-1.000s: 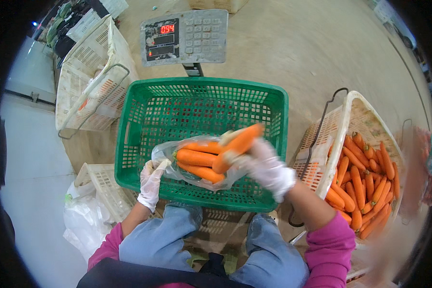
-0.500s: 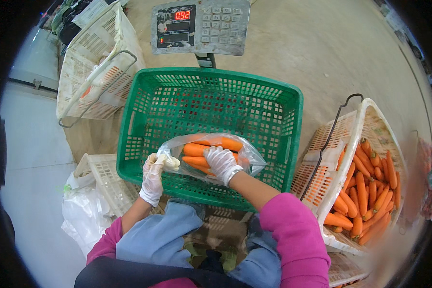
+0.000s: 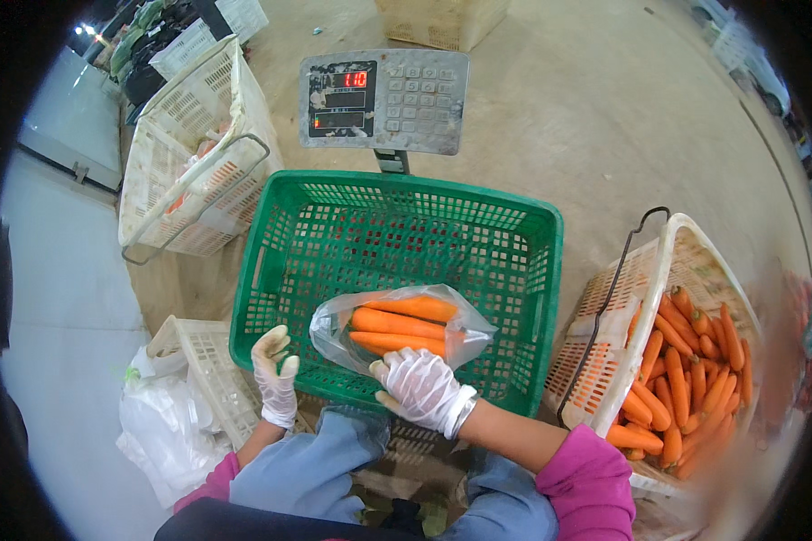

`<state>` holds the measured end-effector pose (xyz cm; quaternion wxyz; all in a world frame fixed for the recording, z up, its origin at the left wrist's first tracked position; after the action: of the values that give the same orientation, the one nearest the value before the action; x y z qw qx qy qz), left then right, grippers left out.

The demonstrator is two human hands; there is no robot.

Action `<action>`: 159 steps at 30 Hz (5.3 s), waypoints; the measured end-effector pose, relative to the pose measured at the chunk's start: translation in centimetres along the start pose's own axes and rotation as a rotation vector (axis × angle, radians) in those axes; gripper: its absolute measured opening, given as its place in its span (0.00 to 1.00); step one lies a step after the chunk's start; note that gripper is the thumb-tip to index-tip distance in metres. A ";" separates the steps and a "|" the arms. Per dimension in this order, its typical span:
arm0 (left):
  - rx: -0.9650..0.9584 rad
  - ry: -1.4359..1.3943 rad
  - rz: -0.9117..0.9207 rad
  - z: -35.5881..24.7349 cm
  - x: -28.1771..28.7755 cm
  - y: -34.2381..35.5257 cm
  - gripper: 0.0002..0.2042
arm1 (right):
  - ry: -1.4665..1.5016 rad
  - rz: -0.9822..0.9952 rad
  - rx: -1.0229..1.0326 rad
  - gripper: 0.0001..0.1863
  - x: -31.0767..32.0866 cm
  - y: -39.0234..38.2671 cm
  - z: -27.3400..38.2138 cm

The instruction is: The person sits on the floor and repeatedly picks carrots from a large white basket, places them into a clear plastic bag, weighs the bag on a digital scale, and then ties the bag shut. The person then places the finished bag into a green basket.

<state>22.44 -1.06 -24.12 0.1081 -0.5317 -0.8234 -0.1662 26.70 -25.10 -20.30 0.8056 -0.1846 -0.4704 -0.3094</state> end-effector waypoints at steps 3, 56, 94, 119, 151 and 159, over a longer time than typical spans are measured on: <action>-0.077 0.111 0.161 -1.7 -2.3 0.6 0.34 | -0.285 0.138 -0.013 0.27 -0.3 0.2 -1.4; -1.004 -0.094 0.891 -37.5 7.1 -15.7 0.05 | 1.397 -0.619 -0.419 0.25 7.5 -22.4 19.7; 0.396 -0.511 1.175 -29.6 -3.1 -17.5 0.08 | -0.443 -0.594 -0.466 0.16 15.2 -23.3 26.5; -0.220 -0.565 0.487 -29.4 0.1 -17.0 0.08 | 1.518 -0.556 -0.396 0.06 6.9 -24.1 20.9; 0.326 -0.167 1.337 -21.6 -1.0 -18.5 0.08 | -0.387 -0.781 -0.226 0.29 6.8 -21.8 23.0; 0.593 -0.509 1.503 -18.4 -2.5 -18.9 0.06 | 0.643 -0.221 -0.379 0.29 8.7 -21.4 22.3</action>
<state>6.29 -17.45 -11.04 0.1363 -0.9085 -0.2597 0.2976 1.14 -30.63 -1.66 0.8253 -0.1720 -0.1455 -0.5177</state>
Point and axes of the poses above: each hand's wrist, its own y-axis towards the middle knuckle, its own x-axis out of the back of the hand, z = x × y, the point moved 4 cm from there along y, towards the middle knuckle, and after that the axes turned 4 degrees about -x, right-handed, at the moved point
